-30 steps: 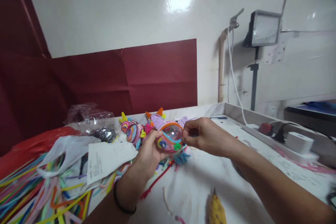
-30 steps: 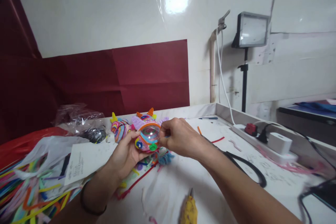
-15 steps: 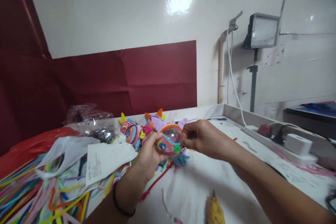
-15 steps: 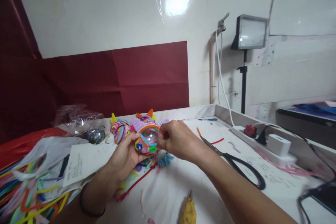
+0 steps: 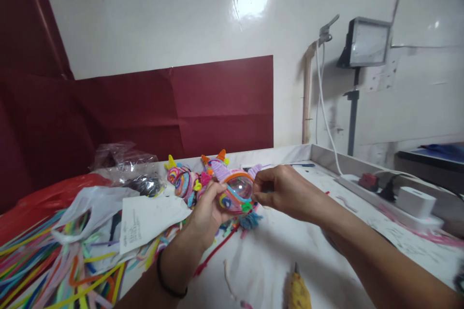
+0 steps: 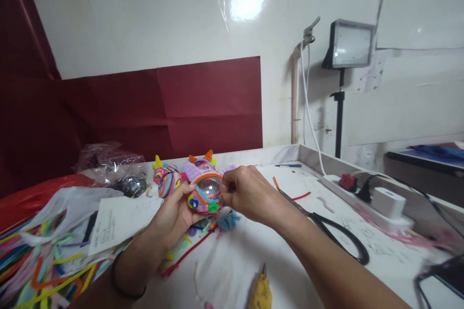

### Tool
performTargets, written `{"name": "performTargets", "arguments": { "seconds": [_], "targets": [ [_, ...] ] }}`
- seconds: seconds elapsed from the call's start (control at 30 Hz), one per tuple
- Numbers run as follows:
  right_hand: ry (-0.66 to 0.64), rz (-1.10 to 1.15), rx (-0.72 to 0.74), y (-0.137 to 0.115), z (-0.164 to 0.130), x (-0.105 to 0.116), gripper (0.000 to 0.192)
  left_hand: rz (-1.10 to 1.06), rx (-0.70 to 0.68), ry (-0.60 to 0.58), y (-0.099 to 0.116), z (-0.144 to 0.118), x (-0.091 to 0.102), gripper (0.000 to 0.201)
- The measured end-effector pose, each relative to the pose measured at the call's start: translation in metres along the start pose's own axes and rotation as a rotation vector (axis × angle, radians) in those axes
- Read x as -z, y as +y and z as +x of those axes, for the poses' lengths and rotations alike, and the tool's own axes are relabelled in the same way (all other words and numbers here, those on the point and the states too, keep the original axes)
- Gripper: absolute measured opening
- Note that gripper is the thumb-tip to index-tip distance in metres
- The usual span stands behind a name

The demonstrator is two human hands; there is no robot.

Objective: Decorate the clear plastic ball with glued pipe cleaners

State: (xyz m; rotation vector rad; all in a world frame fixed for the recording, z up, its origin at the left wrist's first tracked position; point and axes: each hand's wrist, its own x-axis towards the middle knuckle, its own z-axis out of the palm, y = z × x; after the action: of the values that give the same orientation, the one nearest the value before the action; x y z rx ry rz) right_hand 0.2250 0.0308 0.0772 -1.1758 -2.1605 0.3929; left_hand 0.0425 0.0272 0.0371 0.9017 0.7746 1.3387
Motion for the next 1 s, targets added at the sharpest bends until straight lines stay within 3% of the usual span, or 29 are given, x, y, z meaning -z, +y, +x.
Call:
{"name": "performTargets", "arguments": {
  "seconds": [0.63,0.87,1.0],
  "targets": [
    [0.013,-0.027,0.039,0.0005,-0.0024,-0.0004,0.012,-0.007,-0.045,0.008,-0.0004,-0.0016,0.0006,0.027],
    [0.018,-0.035,0.052,0.0005,-0.0029,0.0004,0.014,-0.018,-0.036,0.023,0.0,-0.0011,-0.0019,0.014],
    [0.026,-0.024,0.055,0.0018,-0.0027,0.0012,0.013,-0.027,-0.025,0.022,0.0006,-0.001,-0.0019,0.017]
  ]
}}
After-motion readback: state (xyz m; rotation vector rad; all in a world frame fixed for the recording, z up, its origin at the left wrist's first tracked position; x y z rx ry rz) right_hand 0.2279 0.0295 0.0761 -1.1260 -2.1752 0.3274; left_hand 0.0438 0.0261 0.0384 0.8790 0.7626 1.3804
